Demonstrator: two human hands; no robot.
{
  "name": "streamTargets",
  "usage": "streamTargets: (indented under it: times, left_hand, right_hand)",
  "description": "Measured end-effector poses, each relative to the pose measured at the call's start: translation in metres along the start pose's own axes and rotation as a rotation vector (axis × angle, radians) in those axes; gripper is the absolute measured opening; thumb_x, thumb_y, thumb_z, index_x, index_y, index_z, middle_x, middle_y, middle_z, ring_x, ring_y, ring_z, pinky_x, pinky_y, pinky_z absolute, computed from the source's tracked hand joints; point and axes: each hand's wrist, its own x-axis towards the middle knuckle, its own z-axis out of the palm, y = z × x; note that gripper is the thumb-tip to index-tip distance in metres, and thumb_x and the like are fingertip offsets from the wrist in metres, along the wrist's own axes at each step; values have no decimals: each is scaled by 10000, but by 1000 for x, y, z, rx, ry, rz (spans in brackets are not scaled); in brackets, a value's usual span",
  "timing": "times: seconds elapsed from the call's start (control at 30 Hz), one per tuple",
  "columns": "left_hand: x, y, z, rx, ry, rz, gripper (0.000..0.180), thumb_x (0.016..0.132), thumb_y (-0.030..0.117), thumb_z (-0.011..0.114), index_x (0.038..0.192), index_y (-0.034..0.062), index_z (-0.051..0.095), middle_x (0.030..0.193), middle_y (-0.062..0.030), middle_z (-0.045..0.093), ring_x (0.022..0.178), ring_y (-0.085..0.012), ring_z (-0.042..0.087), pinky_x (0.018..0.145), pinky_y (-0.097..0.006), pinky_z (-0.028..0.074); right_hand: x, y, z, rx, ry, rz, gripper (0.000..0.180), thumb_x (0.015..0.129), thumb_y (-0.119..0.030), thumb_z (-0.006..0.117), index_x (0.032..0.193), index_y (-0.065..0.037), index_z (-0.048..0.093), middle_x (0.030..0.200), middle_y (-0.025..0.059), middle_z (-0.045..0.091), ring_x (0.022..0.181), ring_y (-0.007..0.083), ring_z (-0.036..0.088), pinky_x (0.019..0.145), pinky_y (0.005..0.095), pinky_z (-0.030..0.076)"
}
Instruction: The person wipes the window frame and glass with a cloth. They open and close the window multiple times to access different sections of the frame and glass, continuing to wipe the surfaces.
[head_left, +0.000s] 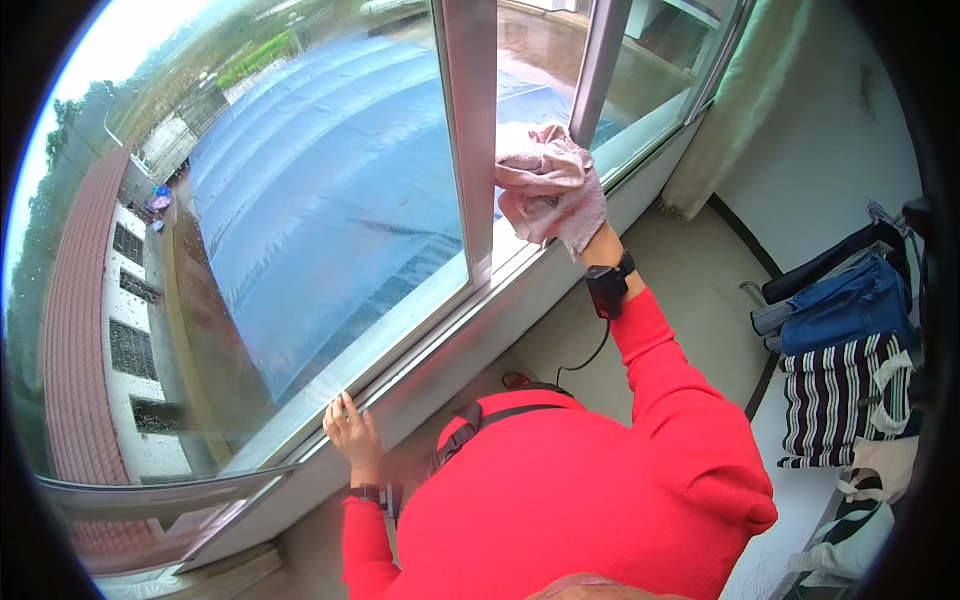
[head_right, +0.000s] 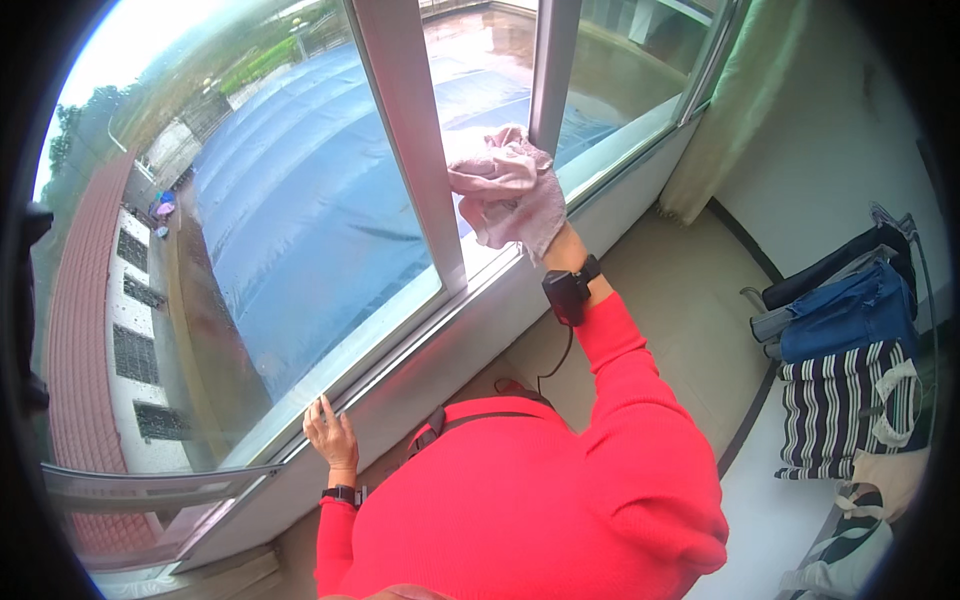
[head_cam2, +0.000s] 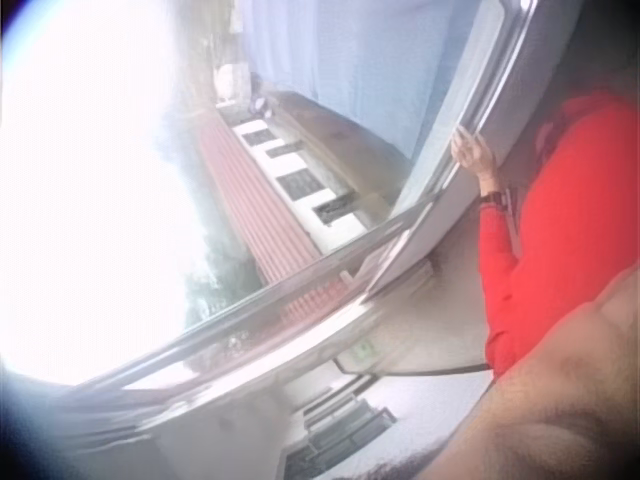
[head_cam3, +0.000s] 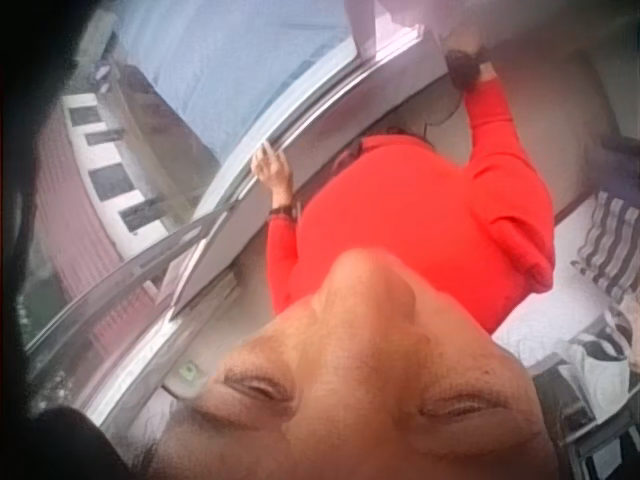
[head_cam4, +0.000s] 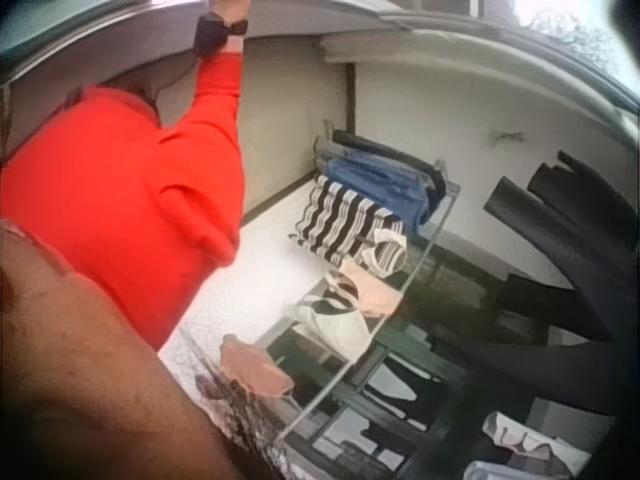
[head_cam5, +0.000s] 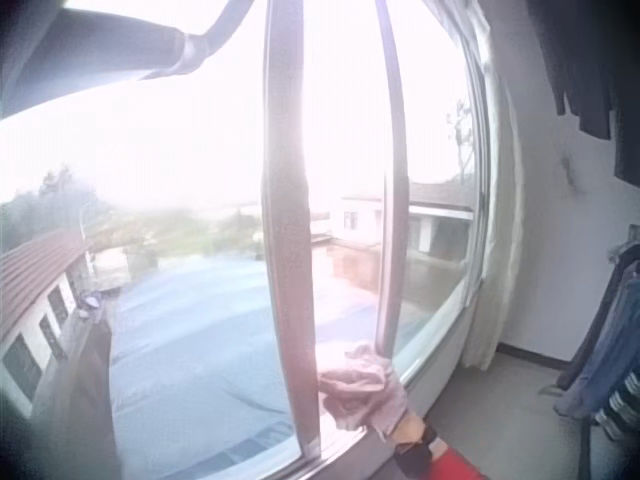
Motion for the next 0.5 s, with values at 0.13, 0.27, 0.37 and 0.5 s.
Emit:
streamTargets:
  times: [0.13, 0.27, 0.37, 0.5]
  left_hand:
    - [-1, -4, 1, -11, 12, 33, 606, 779, 158, 692, 1337, 15, 505, 1297, -159, 491, 1243, -336, 442, 1042, -502, 348]
    - [-1, -6, 3, 26, 27, 48, 626, 763, 166, 702, 1338, 17, 507, 1292, -154, 495, 1223, -336, 452, 1034, -511, 356]
    - [-2, -6, 3, 21, 38, 43, 644, 744, 185, 713, 1335, 20, 516, 1276, -147, 511, 1220, -339, 456, 1034, -514, 357]
    - [-2, -5, 2, -26, 39, 23, 614, 761, 183, 694, 1323, 10, 518, 1254, -151, 519, 1209, -345, 465, 1006, -515, 364]
  right_hand:
    - [16, -22, -15, 1387, 275, 704, 244, 896, -224, 568, 1115, -134, 627, 982, 1, 660, 918, 190, 603, 853, 383, 507]
    - [27, -30, 10, 974, 415, 441, 235, 990, -267, 533, 1059, -54, 605, 924, 85, 665, 901, 224, 646, 784, 347, 539]
    - [28, -28, 63, 822, 270, 164, 260, 981, -246, 499, 1096, -16, 540, 916, 97, 595, 813, 207, 589, 701, 340, 515]
    - [23, -43, 114, 1559, 309, 200, 366, 981, -318, 486, 1155, 2, 524, 943, 99, 550, 764, 191, 545, 650, 334, 490]
